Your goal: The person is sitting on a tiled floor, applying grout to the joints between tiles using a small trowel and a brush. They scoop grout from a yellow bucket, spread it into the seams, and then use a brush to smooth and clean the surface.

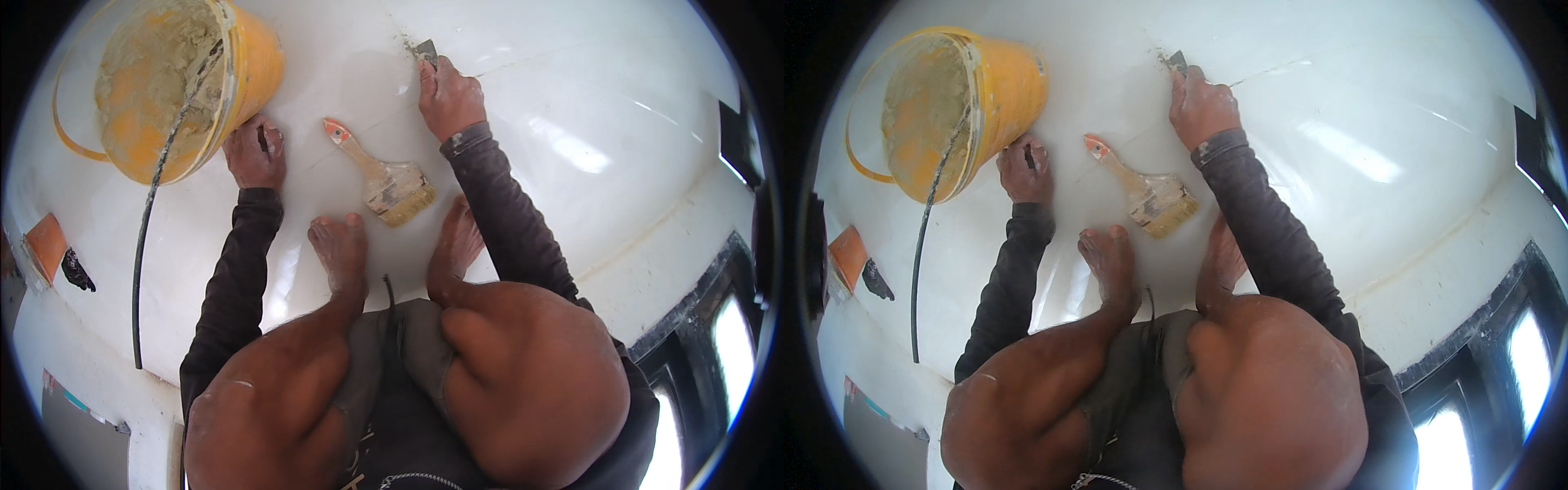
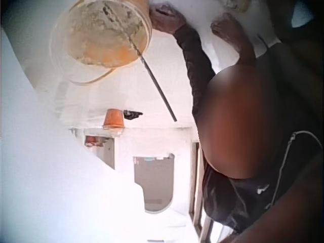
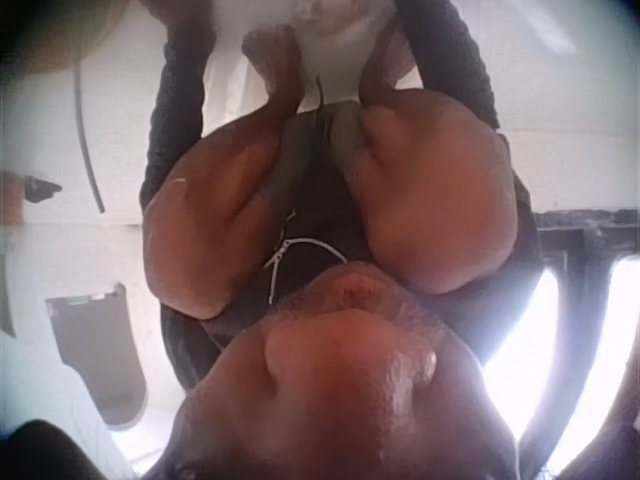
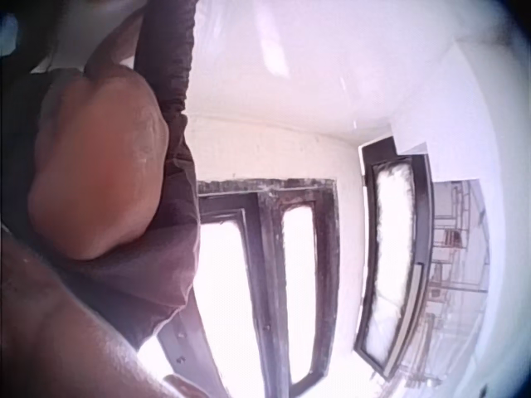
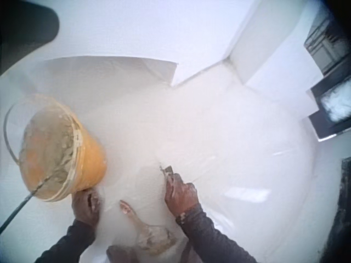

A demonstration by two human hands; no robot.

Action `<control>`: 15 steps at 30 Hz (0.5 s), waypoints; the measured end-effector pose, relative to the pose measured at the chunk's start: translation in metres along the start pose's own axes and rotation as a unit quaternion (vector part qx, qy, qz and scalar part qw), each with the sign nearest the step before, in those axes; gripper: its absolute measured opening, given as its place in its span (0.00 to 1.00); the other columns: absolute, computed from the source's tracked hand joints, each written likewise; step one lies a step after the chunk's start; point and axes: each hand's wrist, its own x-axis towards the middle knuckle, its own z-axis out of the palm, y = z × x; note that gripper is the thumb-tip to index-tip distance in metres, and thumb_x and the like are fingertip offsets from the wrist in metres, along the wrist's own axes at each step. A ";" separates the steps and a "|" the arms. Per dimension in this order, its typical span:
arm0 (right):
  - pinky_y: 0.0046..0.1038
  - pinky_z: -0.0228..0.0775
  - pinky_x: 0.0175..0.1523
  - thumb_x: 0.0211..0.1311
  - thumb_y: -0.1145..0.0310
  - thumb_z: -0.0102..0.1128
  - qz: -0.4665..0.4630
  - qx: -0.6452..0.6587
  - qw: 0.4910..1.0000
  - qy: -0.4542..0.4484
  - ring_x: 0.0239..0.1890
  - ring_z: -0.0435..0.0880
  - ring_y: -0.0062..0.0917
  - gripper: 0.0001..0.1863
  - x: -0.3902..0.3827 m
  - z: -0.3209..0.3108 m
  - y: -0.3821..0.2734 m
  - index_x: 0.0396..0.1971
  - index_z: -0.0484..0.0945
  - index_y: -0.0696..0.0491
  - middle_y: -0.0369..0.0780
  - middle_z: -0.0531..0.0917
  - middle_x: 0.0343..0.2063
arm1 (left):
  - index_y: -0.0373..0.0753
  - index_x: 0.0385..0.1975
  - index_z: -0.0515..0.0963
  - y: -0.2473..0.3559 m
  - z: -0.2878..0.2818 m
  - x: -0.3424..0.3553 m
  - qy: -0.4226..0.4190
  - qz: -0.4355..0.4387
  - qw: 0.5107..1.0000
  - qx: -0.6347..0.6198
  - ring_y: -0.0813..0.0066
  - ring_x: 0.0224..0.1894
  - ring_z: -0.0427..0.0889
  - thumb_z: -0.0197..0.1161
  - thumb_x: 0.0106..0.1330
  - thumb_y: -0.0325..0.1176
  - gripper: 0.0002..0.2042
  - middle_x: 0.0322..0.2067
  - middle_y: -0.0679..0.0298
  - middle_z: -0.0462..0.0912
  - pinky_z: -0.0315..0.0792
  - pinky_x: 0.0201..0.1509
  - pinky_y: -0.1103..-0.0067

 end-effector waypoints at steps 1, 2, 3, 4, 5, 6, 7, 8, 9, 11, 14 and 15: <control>0.43 0.72 0.31 0.70 0.61 0.51 0.022 0.031 0.999 0.017 0.21 0.79 0.47 0.13 0.005 -0.002 -0.002 0.31 0.76 0.54 0.48 0.81 0.22 | 0.41 0.36 0.75 0.001 -0.001 0.001 -0.010 -0.001 1.000 -0.005 0.54 0.38 0.75 0.59 0.63 0.34 0.06 0.33 0.61 0.79 0.68 0.44 0.62; 0.45 0.75 0.29 0.71 0.61 0.49 -0.030 -0.008 0.999 0.020 0.20 0.82 0.46 0.13 0.007 -0.006 -0.002 0.33 0.74 0.56 0.47 0.77 0.12 | 0.41 0.36 0.74 0.002 -0.001 0.002 -0.020 -0.005 1.000 -0.015 0.54 0.38 0.75 0.59 0.63 0.34 0.06 0.33 0.61 0.79 0.68 0.44 0.62; 0.45 0.75 0.29 0.71 0.60 0.49 0.002 0.027 1.000 -0.004 0.21 0.81 0.48 0.14 0.012 -0.008 -0.004 0.32 0.74 0.56 0.49 0.77 0.13 | 0.41 0.36 0.74 0.002 -0.002 0.004 -0.009 0.002 1.000 -0.016 0.54 0.38 0.76 0.59 0.64 0.34 0.06 0.33 0.61 0.79 0.68 0.45 0.62; 0.46 0.74 0.30 0.70 0.60 0.49 0.039 0.064 0.997 -0.033 0.22 0.81 0.49 0.14 0.013 -0.013 -0.005 0.32 0.74 0.56 0.50 0.78 0.14 | 0.41 0.36 0.74 0.003 -0.002 0.005 0.004 0.008 1.000 -0.020 0.53 0.38 0.76 0.59 0.64 0.34 0.06 0.33 0.61 0.79 0.68 0.45 0.62; 0.46 0.74 0.30 0.70 0.60 0.49 0.105 0.088 0.986 -0.091 0.23 0.81 0.51 0.14 0.018 -0.014 -0.007 0.31 0.74 0.56 0.51 0.79 0.15 | 0.41 0.36 0.74 0.002 -0.003 0.007 0.034 0.054 0.998 -0.029 0.53 0.38 0.76 0.59 0.64 0.35 0.06 0.34 0.61 0.79 0.67 0.45 0.61; 0.47 0.74 0.31 0.70 0.59 0.49 0.067 0.098 0.992 -0.041 0.23 0.81 0.52 0.15 0.020 -0.015 -0.007 0.31 0.74 0.56 0.52 0.79 0.16 | 0.41 0.37 0.75 0.001 -0.003 0.008 0.012 0.013 1.000 -0.013 0.54 0.38 0.76 0.59 0.64 0.34 0.06 0.34 0.61 0.79 0.68 0.46 0.62; 0.48 0.74 0.31 0.70 0.59 0.49 0.059 0.094 0.994 -0.021 0.24 0.80 0.53 0.15 0.023 -0.014 -0.008 0.31 0.73 0.56 0.53 0.79 0.16 | 0.41 0.37 0.75 0.000 -0.003 0.011 0.007 0.011 1.000 -0.001 0.54 0.39 0.76 0.59 0.64 0.34 0.06 0.34 0.61 0.80 0.68 0.46 0.62; 0.49 0.74 0.31 0.70 0.58 0.49 0.019 0.104 0.994 0.027 0.24 0.80 0.54 0.15 0.027 -0.010 -0.008 0.30 0.73 0.56 0.53 0.79 0.17 | 0.41 0.37 0.75 -0.002 -0.003 0.013 -0.016 -0.028 0.999 0.016 0.54 0.39 0.77 0.59 0.63 0.34 0.06 0.34 0.61 0.80 0.68 0.47 0.62; 0.49 0.73 0.32 0.70 0.58 0.49 0.049 0.090 0.995 -0.005 0.24 0.80 0.54 0.15 0.028 -0.006 -0.008 0.31 0.73 0.55 0.54 0.79 0.17 | 0.41 0.37 0.75 -0.003 -0.003 0.013 -0.005 0.002 1.000 0.006 0.53 0.39 0.77 0.59 0.63 0.34 0.06 0.34 0.61 0.80 0.68 0.47 0.62; 0.50 0.73 0.32 0.70 0.58 0.49 0.038 0.094 0.995 -0.004 0.24 0.80 0.54 0.15 0.032 0.008 -0.005 0.31 0.74 0.55 0.54 0.79 0.17 | 0.41 0.38 0.75 -0.006 -0.003 0.014 -0.018 -0.010 1.000 -0.003 0.53 0.39 0.77 0.59 0.64 0.34 0.07 0.34 0.60 0.80 0.68 0.47 0.62; 0.45 0.73 0.30 0.69 0.60 0.52 0.068 0.007 0.996 -0.051 0.23 0.80 0.50 0.13 0.040 0.024 -0.002 0.30 0.74 0.55 0.51 0.80 0.20 | 0.41 0.38 0.75 -0.009 0.000 0.014 0.016 0.034 0.999 -0.014 0.51 0.39 0.77 0.59 0.64 0.34 0.07 0.33 0.59 0.80 0.69 0.46 0.61; 0.47 0.73 0.31 0.70 0.59 0.51 0.039 0.040 0.998 -0.024 0.24 0.80 0.51 0.14 0.044 0.026 -0.002 0.30 0.74 0.55 0.51 0.80 0.20 | 0.41 0.38 0.75 -0.011 0.002 0.014 0.010 0.009 1.000 -0.009 0.51 0.39 0.77 0.59 0.64 0.33 0.06 0.34 0.59 0.80 0.69 0.46 0.61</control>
